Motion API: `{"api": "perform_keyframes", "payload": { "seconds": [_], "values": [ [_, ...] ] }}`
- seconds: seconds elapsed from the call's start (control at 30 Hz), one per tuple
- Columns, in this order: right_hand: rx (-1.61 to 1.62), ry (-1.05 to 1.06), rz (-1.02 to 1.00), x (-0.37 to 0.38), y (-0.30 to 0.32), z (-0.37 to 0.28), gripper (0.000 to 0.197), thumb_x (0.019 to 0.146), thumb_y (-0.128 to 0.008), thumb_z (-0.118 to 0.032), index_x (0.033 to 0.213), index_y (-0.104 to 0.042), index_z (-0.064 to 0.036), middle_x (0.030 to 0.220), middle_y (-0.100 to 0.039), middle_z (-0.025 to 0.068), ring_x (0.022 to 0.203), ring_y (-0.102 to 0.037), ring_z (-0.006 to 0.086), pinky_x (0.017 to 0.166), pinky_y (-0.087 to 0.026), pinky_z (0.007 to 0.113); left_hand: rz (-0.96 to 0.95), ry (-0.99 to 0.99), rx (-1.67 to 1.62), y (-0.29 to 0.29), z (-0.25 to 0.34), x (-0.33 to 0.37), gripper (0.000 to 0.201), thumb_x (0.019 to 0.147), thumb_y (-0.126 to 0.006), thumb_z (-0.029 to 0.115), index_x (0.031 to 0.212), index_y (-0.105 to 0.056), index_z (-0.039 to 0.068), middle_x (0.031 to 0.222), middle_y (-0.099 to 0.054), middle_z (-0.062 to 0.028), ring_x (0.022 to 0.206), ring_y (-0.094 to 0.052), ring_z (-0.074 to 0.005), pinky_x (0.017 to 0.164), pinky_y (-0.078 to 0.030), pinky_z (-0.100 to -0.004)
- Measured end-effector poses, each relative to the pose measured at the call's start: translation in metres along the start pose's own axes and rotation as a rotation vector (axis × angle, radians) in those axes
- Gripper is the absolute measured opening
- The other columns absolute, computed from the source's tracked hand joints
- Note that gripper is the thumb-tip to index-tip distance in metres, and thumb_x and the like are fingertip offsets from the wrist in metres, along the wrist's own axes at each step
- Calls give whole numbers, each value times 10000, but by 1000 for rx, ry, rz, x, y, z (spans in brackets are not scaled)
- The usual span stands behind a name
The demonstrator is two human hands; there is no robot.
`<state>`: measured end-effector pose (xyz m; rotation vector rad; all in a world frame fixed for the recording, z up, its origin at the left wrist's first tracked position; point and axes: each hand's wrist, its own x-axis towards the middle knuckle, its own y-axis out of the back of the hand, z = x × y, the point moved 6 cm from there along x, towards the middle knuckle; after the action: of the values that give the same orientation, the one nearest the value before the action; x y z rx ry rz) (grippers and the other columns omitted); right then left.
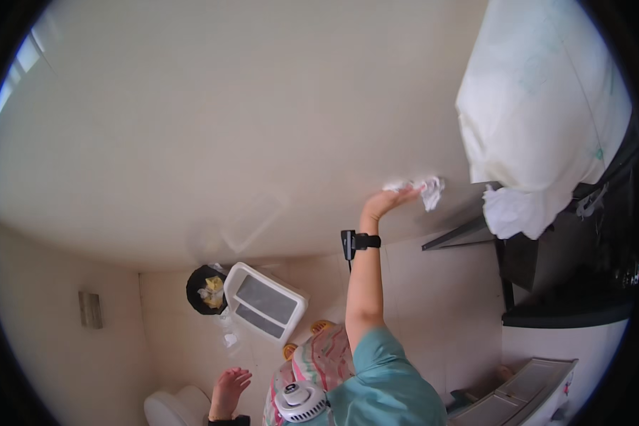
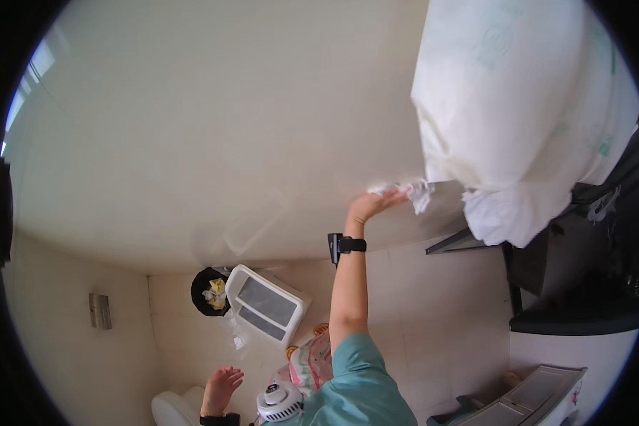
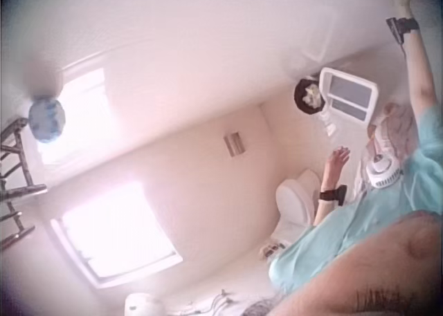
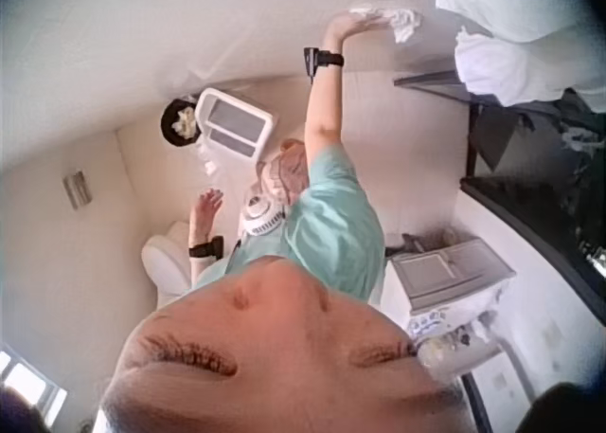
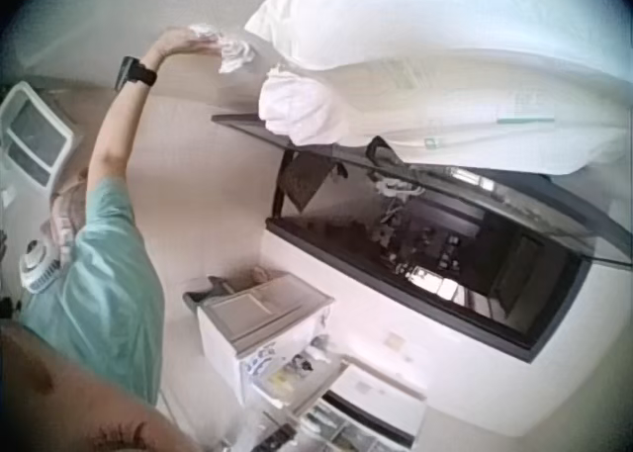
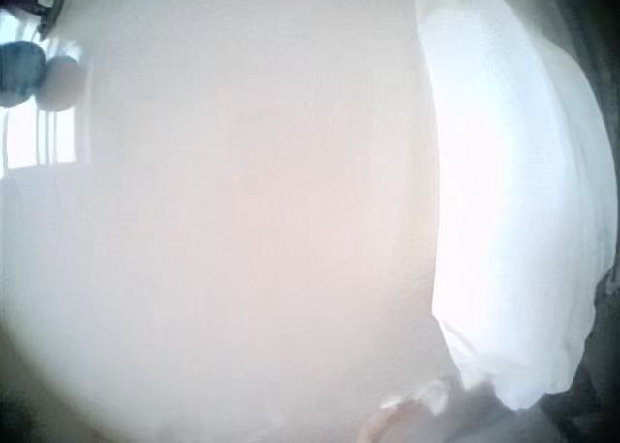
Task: The person wipes a bathroom wall and a toilet paper holder with a cloth, and then cleans a small plastic container by scrubbing it with a brush under running water from a showerhead.
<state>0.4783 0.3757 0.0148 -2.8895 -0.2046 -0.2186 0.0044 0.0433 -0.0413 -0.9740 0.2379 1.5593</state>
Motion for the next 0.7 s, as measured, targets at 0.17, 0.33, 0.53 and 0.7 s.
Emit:
{"api": "perform_keyframes", "payload": {
  "seconds": [0.17,0.33,0.53,0.7],
  "values": [
    [330,-234,182,15,10,190,587,924,-190,-431,1378,-117,-66,1441,-87,119,1306,-157,273,1057,-138,394,79,89,-53,49,-25,58,208,862,-458,183,998,-504,33,1043,-561,-152,1026,-523,-308,880,-411,-395],
    [602,-615,91,104,24,239,584,890,-267,-386,1382,-89,-127,1418,-205,31,1263,-249,239,1039,-182,378,-12,128,-88,5,-70,86,212,865,-454,198,993,-512,39,1042,-563,-144,1031,-522,-300,890,-409,-388],
    [434,-219,60,122,19,43,529,893,-328,-277,1354,-185,-60,1374,-237,139,1217,-293,253,1036,-178,377,57,112,3,4,-31,23,230,871,-452,222,997,-519,42,1034,-572,-143,1026,-530,-298,890,-415,-383],
    [259,241,-232,47,-29,-133,609,892,-358,-315,1335,-162,55,1387,-193,207,1294,-148,326,1054,-91,396,78,135,-76,-10,-26,6,199,869,-449,167,1003,-502,30,1037,-564,-153,1033,-526,-310,888,-414,-382]
  ]
}}
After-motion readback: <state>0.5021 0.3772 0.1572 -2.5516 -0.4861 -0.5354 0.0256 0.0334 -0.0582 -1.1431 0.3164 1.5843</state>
